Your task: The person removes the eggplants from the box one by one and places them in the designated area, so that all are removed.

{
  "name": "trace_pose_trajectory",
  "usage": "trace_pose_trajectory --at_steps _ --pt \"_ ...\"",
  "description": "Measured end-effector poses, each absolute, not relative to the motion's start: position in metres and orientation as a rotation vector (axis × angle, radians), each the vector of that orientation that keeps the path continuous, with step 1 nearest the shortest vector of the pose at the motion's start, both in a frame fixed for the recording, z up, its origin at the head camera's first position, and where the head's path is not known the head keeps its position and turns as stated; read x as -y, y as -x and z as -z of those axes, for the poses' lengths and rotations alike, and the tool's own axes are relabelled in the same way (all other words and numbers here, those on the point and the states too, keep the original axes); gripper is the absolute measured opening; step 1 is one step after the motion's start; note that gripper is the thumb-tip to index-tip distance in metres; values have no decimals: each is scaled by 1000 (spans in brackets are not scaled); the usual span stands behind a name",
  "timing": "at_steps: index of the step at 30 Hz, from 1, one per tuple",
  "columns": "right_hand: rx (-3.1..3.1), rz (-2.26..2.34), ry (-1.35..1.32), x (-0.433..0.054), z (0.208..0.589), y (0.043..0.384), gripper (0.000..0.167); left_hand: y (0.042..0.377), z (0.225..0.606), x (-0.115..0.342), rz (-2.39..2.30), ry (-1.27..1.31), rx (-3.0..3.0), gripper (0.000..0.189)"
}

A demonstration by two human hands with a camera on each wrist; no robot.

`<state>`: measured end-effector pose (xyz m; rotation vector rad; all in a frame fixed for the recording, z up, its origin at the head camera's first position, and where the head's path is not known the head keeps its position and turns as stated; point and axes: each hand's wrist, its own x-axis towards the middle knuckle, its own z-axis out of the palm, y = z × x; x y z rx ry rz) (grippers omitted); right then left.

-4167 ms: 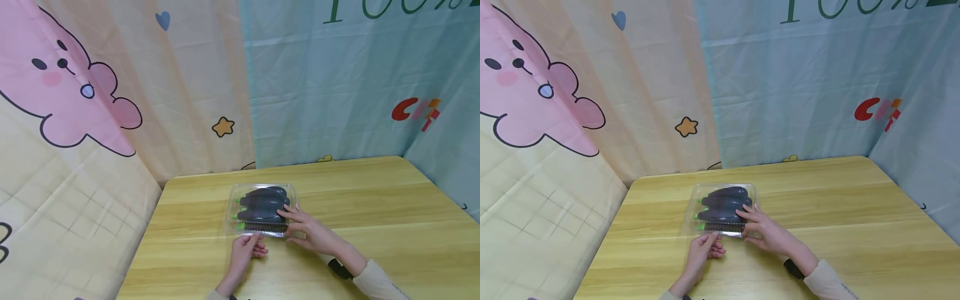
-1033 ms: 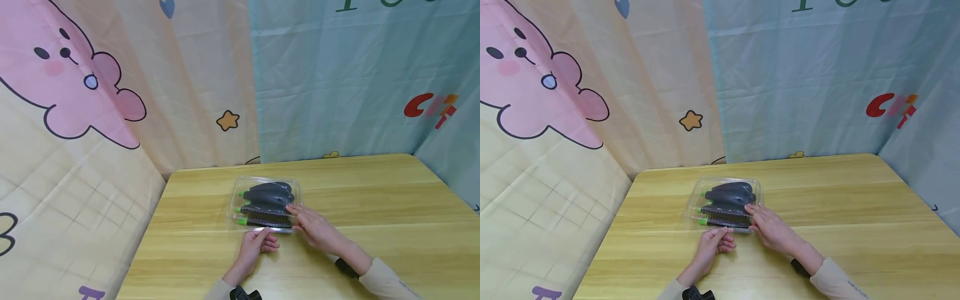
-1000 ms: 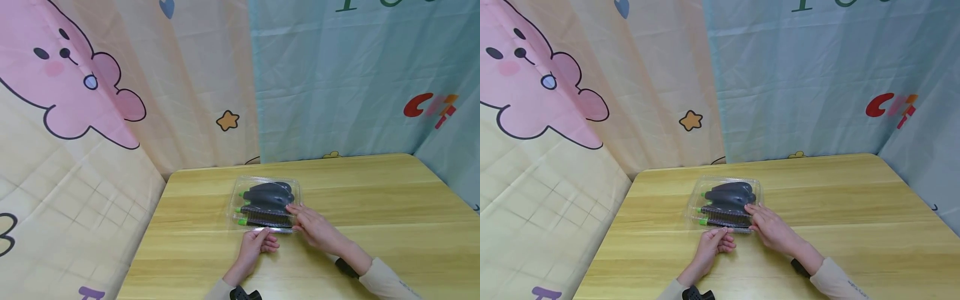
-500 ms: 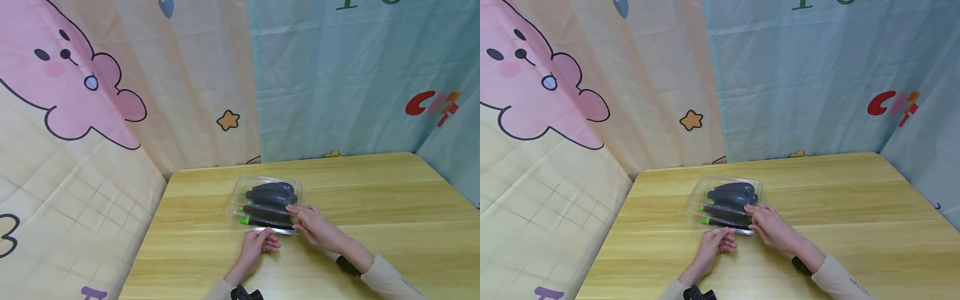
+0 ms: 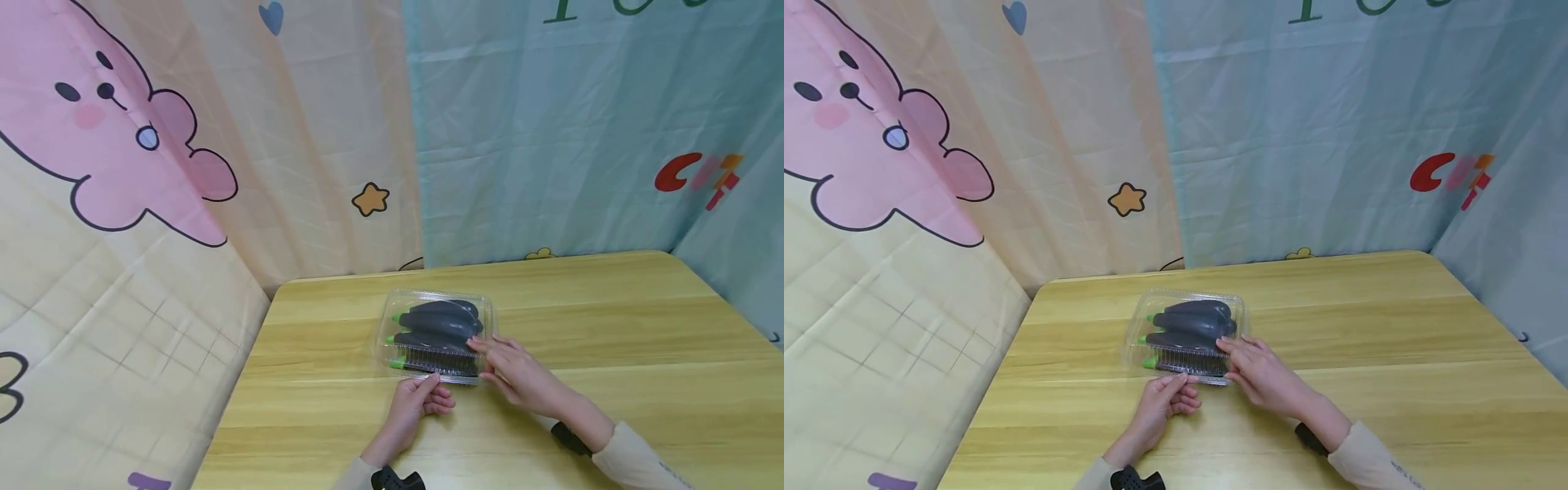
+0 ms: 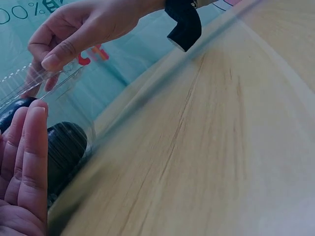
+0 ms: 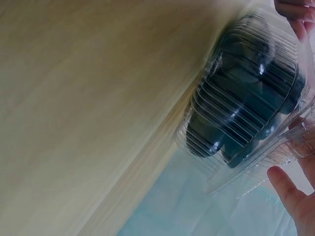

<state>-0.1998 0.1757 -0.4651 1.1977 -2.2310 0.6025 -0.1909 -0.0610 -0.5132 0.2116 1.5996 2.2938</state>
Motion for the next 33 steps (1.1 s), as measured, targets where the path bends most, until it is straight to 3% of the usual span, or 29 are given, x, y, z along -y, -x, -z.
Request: trace_pose_trajectory --at_steps 14,21,29,33 --pt "2241 -582 -1231 -179 465 200 26 206 510 129 -2408 -146 -1647 31" --pt "2241 -581 -1273 -181 461 203 14 217 512 146 -2408 -73 -1813 17" --pt "2273 -606 -1268 -183 458 203 29 219 513 148 -2393 -153 -1783 59" --pt "2307 -656 -1221 -182 458 203 59 218 513 150 -2379 -172 -1781 58"
